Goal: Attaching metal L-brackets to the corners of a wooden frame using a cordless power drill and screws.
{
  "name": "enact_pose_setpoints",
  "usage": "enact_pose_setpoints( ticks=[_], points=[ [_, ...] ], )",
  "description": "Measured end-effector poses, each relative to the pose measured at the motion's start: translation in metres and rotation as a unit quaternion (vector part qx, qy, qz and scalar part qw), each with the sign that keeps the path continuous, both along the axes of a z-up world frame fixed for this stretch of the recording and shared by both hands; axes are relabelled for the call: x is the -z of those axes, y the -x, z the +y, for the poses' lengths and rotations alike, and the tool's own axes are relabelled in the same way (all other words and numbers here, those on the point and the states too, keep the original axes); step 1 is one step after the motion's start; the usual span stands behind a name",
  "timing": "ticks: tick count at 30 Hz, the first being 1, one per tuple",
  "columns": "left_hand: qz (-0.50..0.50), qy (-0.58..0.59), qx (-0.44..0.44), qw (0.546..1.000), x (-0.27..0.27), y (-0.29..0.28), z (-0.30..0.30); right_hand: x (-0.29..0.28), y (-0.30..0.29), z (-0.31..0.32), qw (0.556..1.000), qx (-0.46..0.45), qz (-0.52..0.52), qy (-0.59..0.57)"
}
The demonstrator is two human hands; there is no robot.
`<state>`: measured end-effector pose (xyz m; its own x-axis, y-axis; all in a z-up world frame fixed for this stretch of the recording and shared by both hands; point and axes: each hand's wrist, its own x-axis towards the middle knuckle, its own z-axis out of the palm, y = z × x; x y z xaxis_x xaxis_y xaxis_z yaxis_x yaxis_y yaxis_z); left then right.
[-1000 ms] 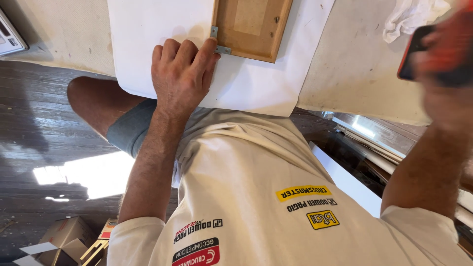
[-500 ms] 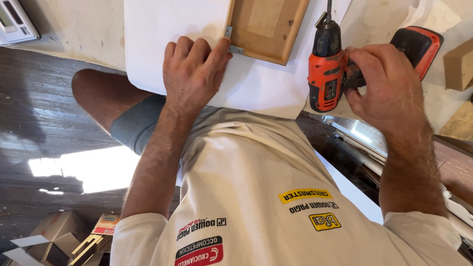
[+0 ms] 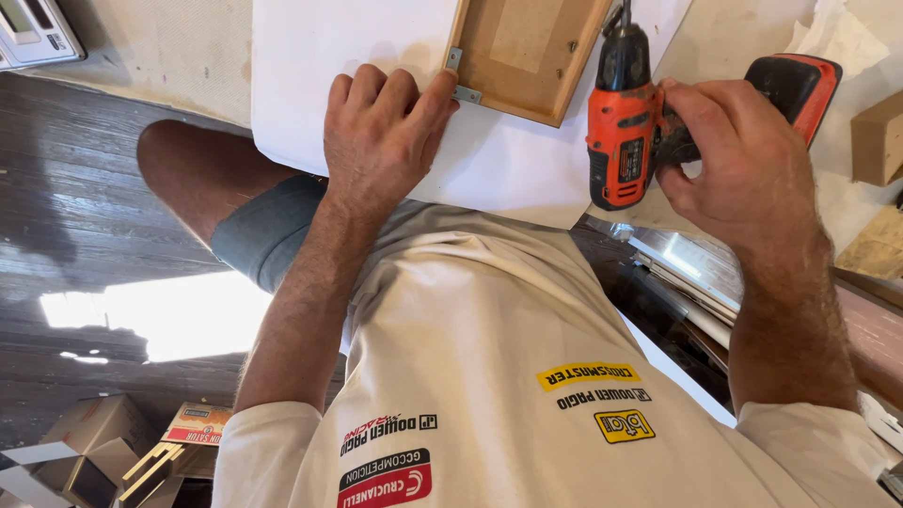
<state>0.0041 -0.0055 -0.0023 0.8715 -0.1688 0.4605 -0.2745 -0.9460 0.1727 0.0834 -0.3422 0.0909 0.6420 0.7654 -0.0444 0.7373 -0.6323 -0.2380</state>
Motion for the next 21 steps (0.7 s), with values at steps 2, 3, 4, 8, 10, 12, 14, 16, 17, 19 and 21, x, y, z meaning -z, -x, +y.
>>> enact_pose_setpoints(
  ticks=[2, 3, 4, 8, 10, 12, 14, 16, 17, 19, 21],
  points=[
    [-0.001, 0.001, -0.002, 1.0, 0.002, 0.0, 0.0, -0.003, -0.004, 0.007, 1.0, -0.002, -0.001, -0.005],
    [0.0, 0.002, 0.0, 1.0, 0.002, 0.0, 0.0, -0.005, -0.006, 0.01, 1.0, -0.005, -0.013, 0.007],
    [0.001, 0.002, 0.002, 1.0, 0.003, 0.001, 0.0, -0.006, -0.008, 0.014, 0.999, -0.007, -0.025, 0.019],
    [0.002, 0.008, 0.001, 1.0, 0.002, 0.0, 0.001, -0.01, -0.019, 0.035, 0.996, -0.033, -0.063, 0.057],
    [-0.003, 0.012, 0.006, 1.0, 0.003, 0.0, 0.002, -0.013, -0.023, 0.047, 0.991, -0.043, -0.071, 0.104],
    [-0.004, 0.017, 0.005, 1.0, 0.002, 0.0, 0.002, -0.015, -0.025, 0.056, 0.99, -0.045, -0.061, 0.12],
    [-0.003, 0.02, 0.003, 1.0, 0.002, 0.0, 0.002, -0.016, -0.027, 0.062, 0.988, -0.049, -0.05, 0.135],
    [-0.004, 0.017, 0.001, 1.0, 0.003, 0.0, 0.003, -0.015, -0.029, 0.066, 0.982, -0.052, -0.067, 0.169],
    [-0.003, 0.018, 0.001, 1.0, 0.004, 0.0, 0.003, -0.015, -0.029, 0.068, 0.982, -0.053, -0.066, 0.169],
    [-0.008, 0.014, 0.007, 1.0, 0.006, 0.0, 0.004, -0.015, -0.03, 0.07, 0.978, -0.059, -0.068, 0.187],
    [-0.004, 0.014, 0.006, 1.0, 0.006, 0.001, 0.004, -0.016, -0.03, 0.071, 0.978, -0.059, -0.067, 0.19]
  ],
)
